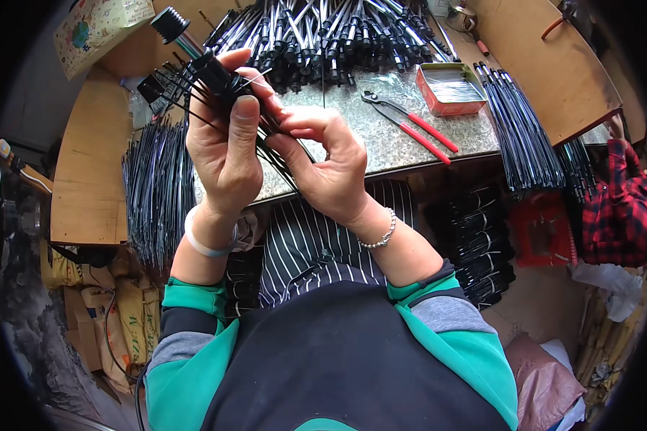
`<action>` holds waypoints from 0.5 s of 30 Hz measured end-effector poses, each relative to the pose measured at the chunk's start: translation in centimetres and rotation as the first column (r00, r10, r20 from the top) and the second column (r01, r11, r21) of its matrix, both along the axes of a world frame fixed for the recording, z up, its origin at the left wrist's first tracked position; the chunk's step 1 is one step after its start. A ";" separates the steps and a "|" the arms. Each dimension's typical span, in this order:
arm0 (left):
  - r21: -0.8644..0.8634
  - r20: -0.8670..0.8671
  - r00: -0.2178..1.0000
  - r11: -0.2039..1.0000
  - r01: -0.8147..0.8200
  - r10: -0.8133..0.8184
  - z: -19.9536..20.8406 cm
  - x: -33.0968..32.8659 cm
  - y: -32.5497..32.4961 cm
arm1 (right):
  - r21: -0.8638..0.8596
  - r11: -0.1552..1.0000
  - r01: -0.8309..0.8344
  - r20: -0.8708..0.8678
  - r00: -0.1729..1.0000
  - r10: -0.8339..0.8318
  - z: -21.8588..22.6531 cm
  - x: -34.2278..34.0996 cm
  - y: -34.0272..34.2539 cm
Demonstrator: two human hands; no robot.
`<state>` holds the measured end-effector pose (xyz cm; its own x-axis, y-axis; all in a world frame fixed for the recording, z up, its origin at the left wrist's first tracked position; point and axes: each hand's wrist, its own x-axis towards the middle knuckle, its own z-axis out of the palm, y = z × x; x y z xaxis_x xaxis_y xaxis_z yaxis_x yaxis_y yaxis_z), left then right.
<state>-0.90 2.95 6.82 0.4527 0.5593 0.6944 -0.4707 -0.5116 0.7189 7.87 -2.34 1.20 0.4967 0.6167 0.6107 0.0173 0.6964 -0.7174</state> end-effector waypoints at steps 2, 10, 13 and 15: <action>0.012 0.022 1.000 1.000 -0.008 0.007 0.0 0.3 0.1 | 0.048 0.998 0.031 0.100 0.994 -0.036 -0.5 0.4 0.4; 0.140 0.011 0.989 0.979 -0.145 0.145 -1.1 0.4 0.9 | 0.141 0.934 0.329 0.507 0.786 -0.354 -0.3 0.9 -1.1; 0.029 0.047 0.992 0.993 -0.118 0.116 -1.2 0.4 0.3 | 0.141 0.860 0.491 0.541 0.689 -0.482 -3.1 0.9 -1.1; 0.023 0.064 0.993 0.995 -0.098 0.096 -1.2 0.6 -0.1 | -0.209 0.970 -0.125 0.015 0.991 0.131 -5.3 0.4 -1.0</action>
<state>-0.34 2.88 5.64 0.3519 0.5801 0.7346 -0.4617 -0.5751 0.6753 8.27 -3.35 -4.13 0.3901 0.7885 0.4755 -0.0400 0.5304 -0.8468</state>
